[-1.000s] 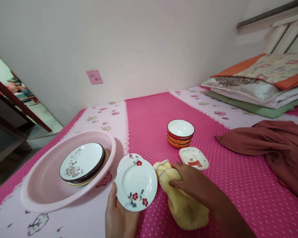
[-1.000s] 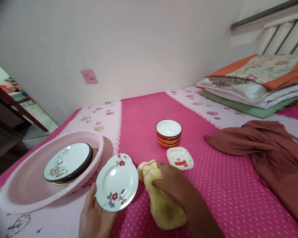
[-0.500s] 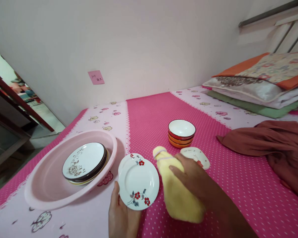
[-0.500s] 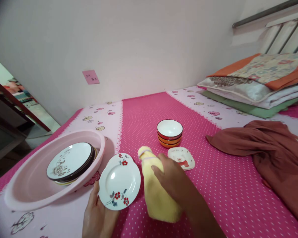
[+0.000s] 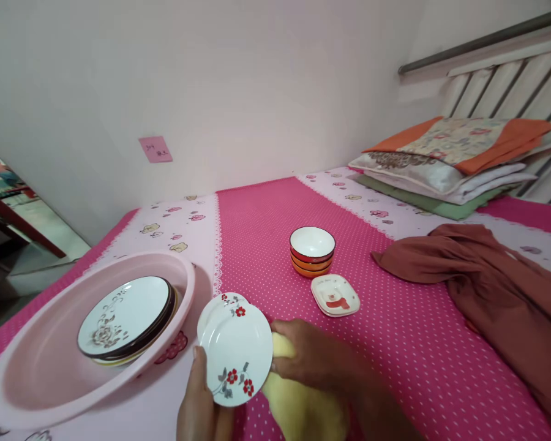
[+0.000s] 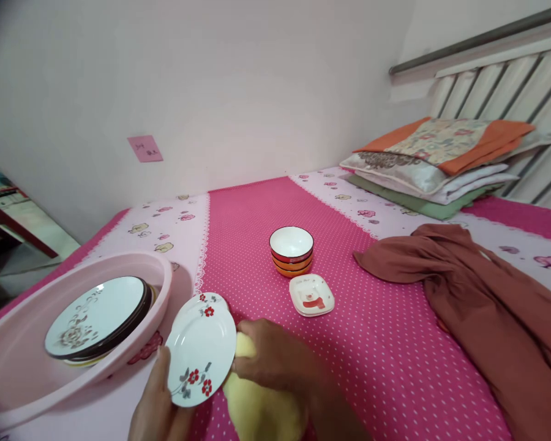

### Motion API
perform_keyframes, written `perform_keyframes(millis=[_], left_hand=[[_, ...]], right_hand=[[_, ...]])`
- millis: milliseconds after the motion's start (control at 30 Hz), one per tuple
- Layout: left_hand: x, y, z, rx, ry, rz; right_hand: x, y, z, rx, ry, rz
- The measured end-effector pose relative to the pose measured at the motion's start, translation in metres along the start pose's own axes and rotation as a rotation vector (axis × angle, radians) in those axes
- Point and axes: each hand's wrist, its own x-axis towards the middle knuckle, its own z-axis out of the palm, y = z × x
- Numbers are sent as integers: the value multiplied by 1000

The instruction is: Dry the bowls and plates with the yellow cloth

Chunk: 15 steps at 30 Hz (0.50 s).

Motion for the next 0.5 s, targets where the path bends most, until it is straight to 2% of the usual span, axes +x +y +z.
perform_keyframes(millis=[133, 267, 367, 500], left_hand=[[-6, -3, 14, 12, 10, -109], [-12, 2, 17, 88, 4, -28], [-13, 5, 16, 140, -40, 6], [-13, 4, 17, 129, -82, -44]], right_hand=[[1, 5, -3, 92, -114, -50], [3, 11, -7, 196, -146, -61], [6, 17, -7, 226, -96, -68], [7, 24, -2, 43, 75, -19]])
